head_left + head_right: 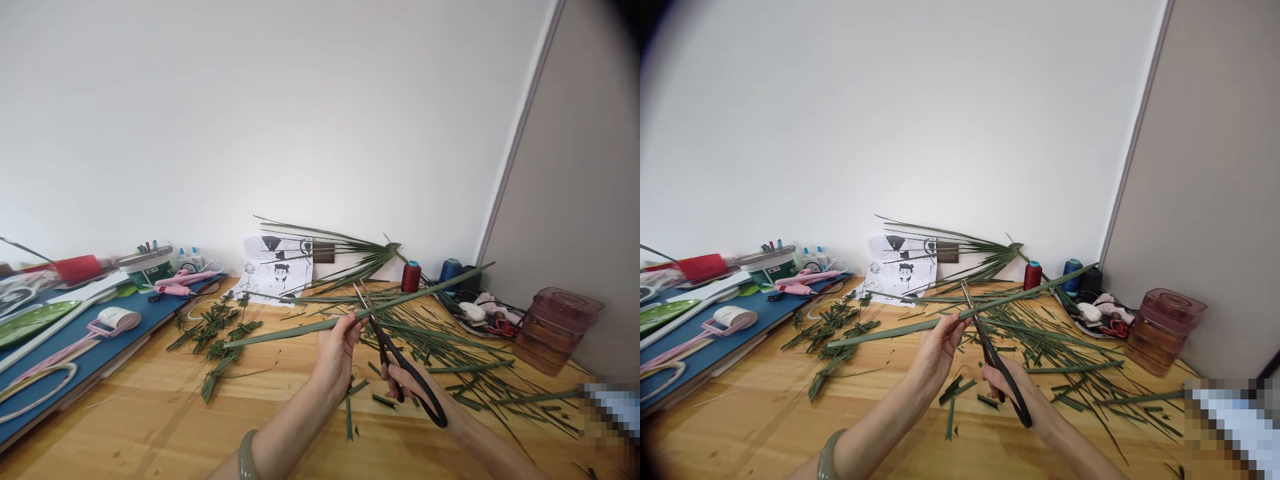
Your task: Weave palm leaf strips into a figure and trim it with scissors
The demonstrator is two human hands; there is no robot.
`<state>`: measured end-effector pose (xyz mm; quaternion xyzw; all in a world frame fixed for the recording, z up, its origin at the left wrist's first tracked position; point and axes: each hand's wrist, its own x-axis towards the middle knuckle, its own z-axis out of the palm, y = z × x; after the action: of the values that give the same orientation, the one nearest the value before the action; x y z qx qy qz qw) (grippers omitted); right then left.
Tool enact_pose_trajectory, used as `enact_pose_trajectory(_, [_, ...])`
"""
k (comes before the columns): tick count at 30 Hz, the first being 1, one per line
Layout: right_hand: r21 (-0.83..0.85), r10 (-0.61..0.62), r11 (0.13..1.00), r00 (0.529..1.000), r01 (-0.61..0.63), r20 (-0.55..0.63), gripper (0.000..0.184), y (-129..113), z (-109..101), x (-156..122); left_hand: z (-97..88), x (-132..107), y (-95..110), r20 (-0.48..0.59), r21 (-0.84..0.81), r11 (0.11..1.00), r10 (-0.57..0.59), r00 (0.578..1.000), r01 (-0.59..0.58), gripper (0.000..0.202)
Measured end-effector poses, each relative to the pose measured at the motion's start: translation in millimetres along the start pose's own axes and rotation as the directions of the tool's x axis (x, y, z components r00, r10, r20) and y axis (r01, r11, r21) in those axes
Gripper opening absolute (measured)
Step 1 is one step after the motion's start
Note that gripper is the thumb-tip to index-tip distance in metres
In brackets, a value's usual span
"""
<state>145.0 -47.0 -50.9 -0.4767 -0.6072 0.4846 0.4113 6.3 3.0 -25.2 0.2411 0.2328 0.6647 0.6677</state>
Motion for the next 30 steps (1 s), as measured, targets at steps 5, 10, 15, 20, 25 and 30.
enact_pose_trajectory(5, [-0.087,-0.009,0.996,0.999,0.014,0.052,0.030,1.8,-3.8,5.3,1.0,-0.1,1.4,-0.011,0.018,1.000,0.002,1.000,-0.002,0.012])
enact_pose_trajectory(10, [-0.133,-0.034,0.990,0.997,0.043,0.069,0.031,1.2,-8.8,6.6,2.5,1.1,3.6,-0.052,0.026,0.999,-0.021,0.998,0.023,0.013])
enact_pose_trajectory(15, [-0.150,-0.038,0.987,0.996,0.051,0.087,0.029,-5.5,-5.6,1.1,2.4,-0.7,3.4,-0.071,0.022,0.998,-0.058,0.996,0.060,0.013])
enact_pose_trajectory(20, [-0.136,-0.038,0.989,0.995,0.051,0.096,0.031,-3.1,0.4,2.4,0.6,-3.6,2.1,-0.065,0.046,0.993,-0.107,0.992,0.110,0.014])
enact_pose_trajectory(25, [-0.120,-0.040,0.992,0.997,0.047,0.068,0.032,6.7,-3.1,7.5,0.7,-2.9,6.2,-0.047,0.058,0.989,-0.134,0.990,0.137,0.017])
enact_pose_trajectory(30, [-0.130,-0.065,0.989,0.996,0.072,0.057,0.033,6.7,-9.0,8.3,1.4,2.1,9.1,-0.074,0.052,0.991,-0.119,0.990,0.122,0.011])
